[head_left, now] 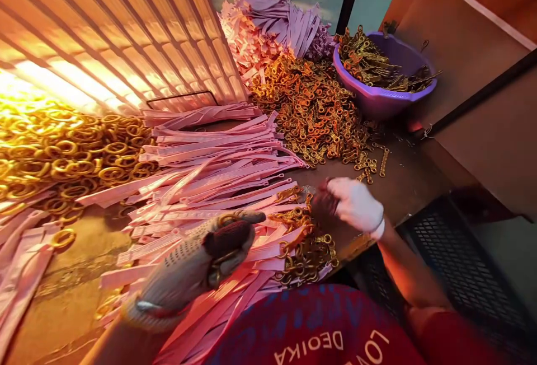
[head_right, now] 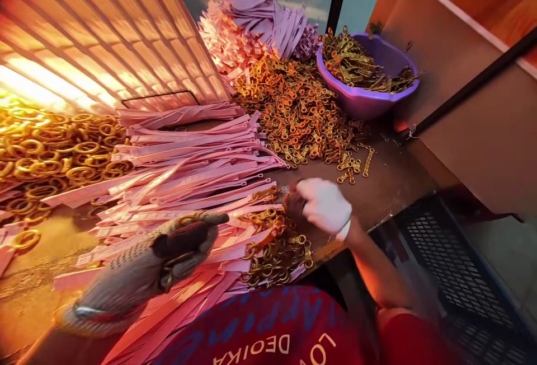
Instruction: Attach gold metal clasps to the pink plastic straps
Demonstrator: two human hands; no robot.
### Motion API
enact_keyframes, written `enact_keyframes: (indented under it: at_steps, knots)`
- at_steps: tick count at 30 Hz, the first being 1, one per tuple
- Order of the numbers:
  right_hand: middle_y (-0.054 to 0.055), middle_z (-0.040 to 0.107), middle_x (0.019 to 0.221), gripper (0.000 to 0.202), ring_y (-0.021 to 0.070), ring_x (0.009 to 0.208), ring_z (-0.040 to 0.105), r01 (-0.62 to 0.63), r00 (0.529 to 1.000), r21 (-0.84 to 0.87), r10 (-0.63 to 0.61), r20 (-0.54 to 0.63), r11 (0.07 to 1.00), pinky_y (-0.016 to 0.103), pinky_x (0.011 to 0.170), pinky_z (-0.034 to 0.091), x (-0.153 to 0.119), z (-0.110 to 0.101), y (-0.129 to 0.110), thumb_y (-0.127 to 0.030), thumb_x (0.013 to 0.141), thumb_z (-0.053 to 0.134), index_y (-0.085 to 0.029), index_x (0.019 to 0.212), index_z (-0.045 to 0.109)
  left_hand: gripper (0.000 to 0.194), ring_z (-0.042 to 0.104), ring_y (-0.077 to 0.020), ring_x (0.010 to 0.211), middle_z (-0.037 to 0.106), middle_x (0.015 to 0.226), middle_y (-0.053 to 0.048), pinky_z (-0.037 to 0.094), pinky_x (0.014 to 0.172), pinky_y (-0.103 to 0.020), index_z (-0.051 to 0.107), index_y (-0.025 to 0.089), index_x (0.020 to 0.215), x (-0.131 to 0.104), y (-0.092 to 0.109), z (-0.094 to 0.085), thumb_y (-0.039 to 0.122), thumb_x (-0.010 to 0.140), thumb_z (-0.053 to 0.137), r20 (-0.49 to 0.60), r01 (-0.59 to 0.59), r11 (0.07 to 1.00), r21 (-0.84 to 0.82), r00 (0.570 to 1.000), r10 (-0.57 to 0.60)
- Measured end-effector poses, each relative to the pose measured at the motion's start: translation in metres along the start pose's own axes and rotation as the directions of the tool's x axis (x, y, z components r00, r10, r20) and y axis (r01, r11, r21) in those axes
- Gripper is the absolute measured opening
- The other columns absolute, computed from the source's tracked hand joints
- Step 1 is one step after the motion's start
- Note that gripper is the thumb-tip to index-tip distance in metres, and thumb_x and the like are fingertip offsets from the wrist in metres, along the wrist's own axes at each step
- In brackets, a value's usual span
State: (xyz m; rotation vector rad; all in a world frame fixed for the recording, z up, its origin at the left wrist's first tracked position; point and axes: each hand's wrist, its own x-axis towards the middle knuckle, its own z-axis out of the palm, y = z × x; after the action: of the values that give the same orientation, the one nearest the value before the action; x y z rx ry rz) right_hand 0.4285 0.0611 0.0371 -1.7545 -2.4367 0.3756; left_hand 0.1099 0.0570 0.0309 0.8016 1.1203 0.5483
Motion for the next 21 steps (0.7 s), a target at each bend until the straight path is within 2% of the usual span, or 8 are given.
enact_keyframes:
  at_steps: [1,3,5,7,12,16,19,21]
  knots:
    - [0.008,0.075,0.110,0.023,0.0205,0.100,0.067,-0.148,0.988,-0.041,0.146,-0.048,0.988,0.028,0.084,0.045,0.004,0.001,0.028,-0.024,0.104,0.049,-0.018,0.115,0.068,0.052,0.034,-0.0050,0.040,0.058,0.059,0.001,0.024,0.033,-0.013,0.075,0.017,0.109,0.005,-0.001,0.002,0.056,0.076,0.084,0.060,0.006,0.999,-0.043,0.998,-0.003]
    - [0.011,0.073,0.112,0.025,0.0236,0.104,0.065,-0.444,0.896,-0.242,0.434,-0.097,0.863,0.030,0.083,0.044,0.012,0.003,0.078,-0.019,0.101,0.049,-0.017,0.118,0.067,0.051,0.032,-0.0043,0.039,0.062,0.062,-0.001,0.022,0.031,-0.013,0.074,0.016,0.113,0.012,0.000,0.004,0.053,0.080,0.083,0.169,0.042,0.987,-0.156,0.986,-0.016]
    - [0.017,0.068,0.120,0.026,0.0285,0.108,0.062,-0.548,0.829,-0.363,0.547,-0.117,0.753,0.033,0.080,0.042,0.017,0.007,0.112,-0.022,0.098,0.055,-0.013,0.120,0.066,0.050,0.036,-0.0056,0.039,0.065,0.067,-0.004,0.026,0.031,-0.015,0.073,0.015,0.120,0.015,0.005,0.005,0.049,0.084,0.079,0.243,0.094,0.959,-0.266,0.970,-0.028]
    - [0.021,0.064,0.123,0.026,0.0308,0.108,0.061,-0.548,0.824,-0.410,0.555,-0.116,0.729,0.034,0.078,0.041,0.018,0.013,0.129,-0.021,0.097,0.055,-0.010,0.119,0.065,0.050,0.045,-0.0084,0.041,0.068,0.072,-0.007,0.034,0.032,-0.017,0.072,0.013,0.124,0.016,0.010,0.005,0.047,0.088,0.074,0.288,0.150,0.920,-0.361,0.957,-0.043]
    - [0.020,0.065,0.111,0.025,0.0291,0.105,0.060,-0.438,0.874,-0.556,0.480,-0.078,0.707,0.033,0.077,0.037,0.014,0.023,0.134,-0.007,0.092,0.050,-0.008,0.113,0.063,0.054,0.058,-0.0118,0.049,0.071,0.077,-0.009,0.048,0.042,-0.019,0.071,0.009,0.124,0.019,0.010,0.003,0.044,0.083,0.078,0.380,0.234,0.869,-0.436,0.923,-0.059]
    - [0.021,0.067,0.107,0.020,0.0305,0.101,0.062,-0.441,0.872,-0.560,0.483,-0.081,0.701,0.034,0.077,0.039,0.008,0.022,0.132,-0.009,0.088,0.056,-0.009,0.105,0.065,0.050,0.048,-0.0061,0.046,0.066,0.076,-0.006,0.033,0.035,-0.013,0.071,0.010,0.125,0.015,0.004,0.004,0.038,0.084,0.076,0.327,0.160,0.920,-0.358,0.944,-0.037]
    - [0.022,0.066,0.118,0.020,0.0316,0.104,0.064,-0.499,0.865,-0.332,0.438,-0.245,0.800,0.036,0.078,0.045,0.000,0.019,0.115,-0.013,0.086,0.057,-0.011,0.104,0.065,0.051,0.038,-0.0047,0.042,0.058,0.068,-0.001,0.026,0.033,-0.013,0.067,0.011,0.130,0.008,0.004,0.009,0.042,0.090,0.069,0.293,0.078,0.968,-0.237,0.956,-0.006]
    - [0.018,0.069,0.117,0.027,0.0271,0.099,0.067,-0.346,0.890,-0.038,0.314,-0.331,0.938,0.035,0.080,0.050,-0.003,0.018,0.087,-0.011,0.086,0.054,-0.013,0.111,0.064,0.054,0.035,-0.0047,0.042,0.054,0.065,0.002,0.026,0.033,-0.013,0.064,0.012,0.134,0.004,0.008,0.013,0.045,0.092,0.067,0.275,0.020,0.991,-0.132,0.961,0.017]
